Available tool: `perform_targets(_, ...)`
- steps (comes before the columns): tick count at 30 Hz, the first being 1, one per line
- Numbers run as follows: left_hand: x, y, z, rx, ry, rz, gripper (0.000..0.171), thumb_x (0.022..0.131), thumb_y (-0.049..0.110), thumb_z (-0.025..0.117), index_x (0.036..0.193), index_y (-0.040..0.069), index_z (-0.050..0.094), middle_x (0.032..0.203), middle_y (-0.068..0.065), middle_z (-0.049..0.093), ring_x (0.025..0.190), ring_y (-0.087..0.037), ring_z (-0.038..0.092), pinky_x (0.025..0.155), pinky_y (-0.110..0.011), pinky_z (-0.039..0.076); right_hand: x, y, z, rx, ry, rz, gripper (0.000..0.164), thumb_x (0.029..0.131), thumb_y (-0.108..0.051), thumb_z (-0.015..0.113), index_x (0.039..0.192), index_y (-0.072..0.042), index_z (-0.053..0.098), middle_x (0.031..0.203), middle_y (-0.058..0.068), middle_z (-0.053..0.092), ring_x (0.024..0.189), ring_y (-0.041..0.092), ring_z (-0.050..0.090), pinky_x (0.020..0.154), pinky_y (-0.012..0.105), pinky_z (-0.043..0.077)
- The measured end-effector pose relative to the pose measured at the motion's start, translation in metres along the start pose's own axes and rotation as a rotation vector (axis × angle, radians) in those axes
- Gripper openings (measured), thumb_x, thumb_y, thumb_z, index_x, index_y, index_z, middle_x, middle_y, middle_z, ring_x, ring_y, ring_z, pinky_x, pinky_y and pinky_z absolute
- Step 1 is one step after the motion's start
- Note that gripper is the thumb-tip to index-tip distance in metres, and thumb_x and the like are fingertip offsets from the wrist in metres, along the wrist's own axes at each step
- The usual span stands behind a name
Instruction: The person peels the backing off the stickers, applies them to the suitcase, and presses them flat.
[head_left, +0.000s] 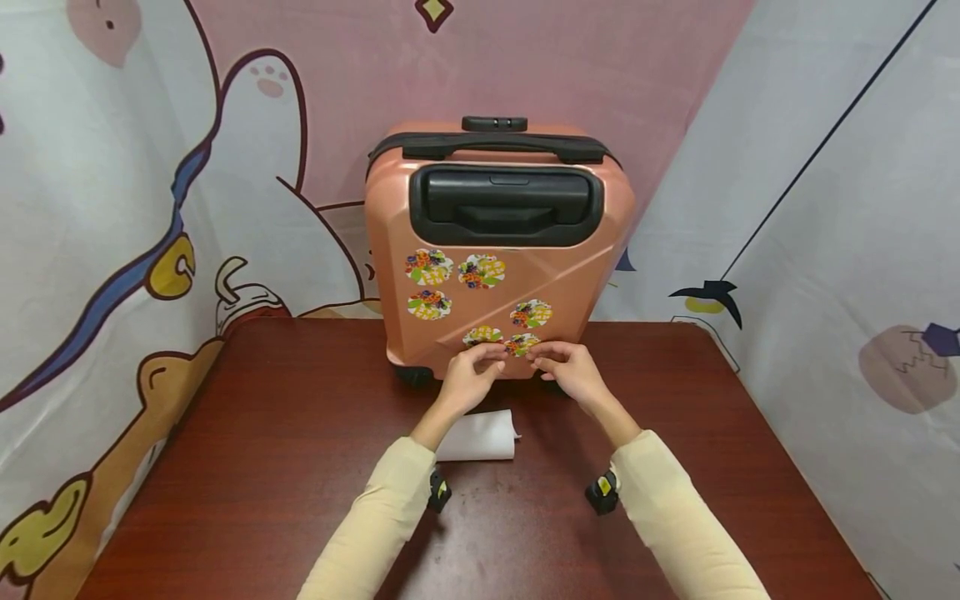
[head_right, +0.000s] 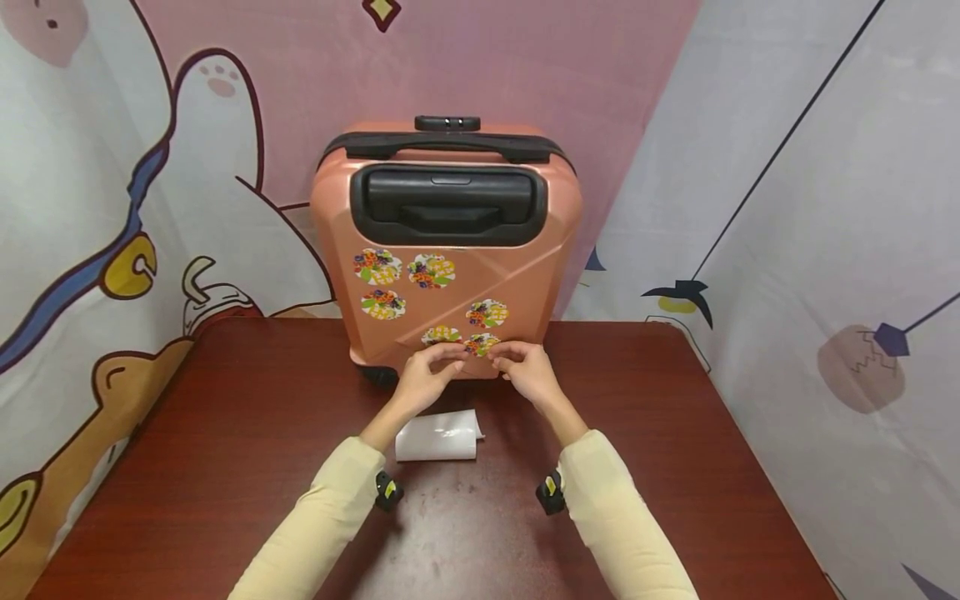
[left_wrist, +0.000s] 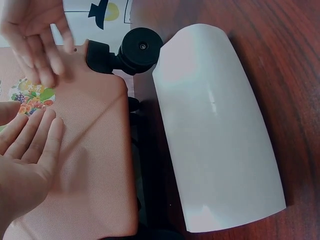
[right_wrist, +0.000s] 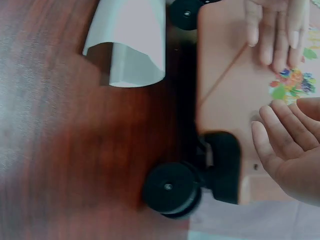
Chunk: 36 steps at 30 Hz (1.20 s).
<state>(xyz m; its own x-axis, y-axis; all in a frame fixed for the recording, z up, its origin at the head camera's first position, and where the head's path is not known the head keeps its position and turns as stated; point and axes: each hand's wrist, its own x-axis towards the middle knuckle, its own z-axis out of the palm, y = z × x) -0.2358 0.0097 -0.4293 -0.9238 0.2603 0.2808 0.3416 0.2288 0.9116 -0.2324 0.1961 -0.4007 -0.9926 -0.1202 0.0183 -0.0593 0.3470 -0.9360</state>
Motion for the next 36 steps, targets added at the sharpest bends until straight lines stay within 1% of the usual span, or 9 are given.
perform_targets(5,0.000,0.001,0.000,0.006,0.013,0.003,0.024,0.088,0.004,0.058,0.112,0.001,0.061,0.103,-0.012,0.065,0.092,-0.023,0.061,0.078,-0.030,0.049,0.000,-0.007,-0.007,0.048,0.035,-0.062,0.022,0.089,0.000,0.053,0.108,0.010,0.060,0.104,0.025,0.062,0.095,0.040,0.058,0.077,0.045,0.049)
perform_targets(13,0.000,0.001,0.000,0.011,0.010,0.004,0.025,0.088,0.005,0.059,0.112,0.000,0.061,0.103,-0.013,0.065,0.091,-0.023,0.062,0.077,-0.031,0.049,-0.003,0.002,-0.010,0.036,0.010,-0.017,0.024,0.090,-0.001,0.053,0.110,0.010,0.059,0.107,0.025,0.061,0.098,0.038,0.058,0.076,0.041,0.050)
perform_targets(16,0.000,0.001,0.000,0.017,0.010,0.004,0.025,0.088,0.004,0.059,0.112,0.001,0.061,0.102,-0.013,0.065,0.091,-0.023,0.062,0.077,-0.031,0.049,-0.003,0.002,-0.011,0.037,0.014,-0.023,0.024,0.090,-0.001,0.053,0.111,0.010,0.059,0.108,0.025,0.061,0.097,0.037,0.058,0.076,0.039,0.051)
perform_targets(20,0.000,0.000,0.000,0.012,0.012,-0.004,0.025,0.088,0.005,0.059,0.112,0.001,0.061,0.103,-0.012,0.065,0.091,-0.022,0.061,0.077,-0.031,0.049,-0.002,-0.003,-0.013,0.055,0.034,-0.042,0.023,0.090,-0.001,0.053,0.109,0.010,0.059,0.105,0.026,0.061,0.096,0.040,0.058,0.071,0.030,0.052)
perform_targets(23,0.000,-0.001,0.000,0.010,0.012,-0.007,0.025,0.088,0.006,0.059,0.112,0.002,0.061,0.103,-0.012,0.065,0.091,-0.022,0.061,0.077,-0.031,0.049,-0.001,-0.003,-0.014,0.060,0.035,-0.044,0.023,0.090,-0.001,0.053,0.109,0.010,0.059,0.105,0.026,0.061,0.096,0.040,0.058,0.070,0.027,0.051)
perform_targets(28,-0.001,-0.002,-0.002,0.035,-0.001,0.003,0.024,0.088,0.005,0.059,0.111,0.001,0.062,0.103,-0.012,0.065,0.092,-0.022,0.062,0.078,-0.030,0.049,-0.003,0.002,-0.013,0.050,0.019,-0.035,0.024,0.089,0.001,0.053,0.111,0.010,0.058,0.107,0.026,0.060,0.096,0.036,0.059,0.074,0.036,0.051)
perform_targets(31,-0.003,-0.001,-0.005,0.054,-0.005,-0.002,0.023,0.087,0.005,0.059,0.110,0.001,0.063,0.103,-0.011,0.065,0.092,-0.023,0.062,0.079,-0.031,0.049,-0.004,0.005,-0.013,0.057,0.019,-0.035,0.025,0.089,0.002,0.053,0.112,0.010,0.058,0.108,0.027,0.060,0.096,0.037,0.059,0.075,0.040,0.051)
perform_targets(34,-0.004,-0.001,-0.009,0.069,-0.005,-0.002,0.023,0.087,0.006,0.060,0.109,0.002,0.063,0.103,-0.010,0.065,0.092,-0.023,0.062,0.079,-0.033,0.049,-0.005,0.006,-0.012,0.054,0.022,-0.039,0.025,0.089,0.001,0.054,0.112,0.009,0.058,0.108,0.026,0.060,0.096,0.039,0.058,0.073,0.035,0.052)
perform_targets(36,-0.006,-0.002,-0.013,0.087,-0.004,-0.007,0.023,0.087,0.007,0.060,0.110,0.002,0.063,0.103,-0.010,0.065,0.093,-0.023,0.062,0.080,-0.034,0.048,-0.007,0.006,-0.012,0.044,0.019,-0.037,0.025,0.089,0.001,0.054,0.112,0.009,0.058,0.109,0.026,0.060,0.095,0.036,0.059,0.071,0.031,0.052)
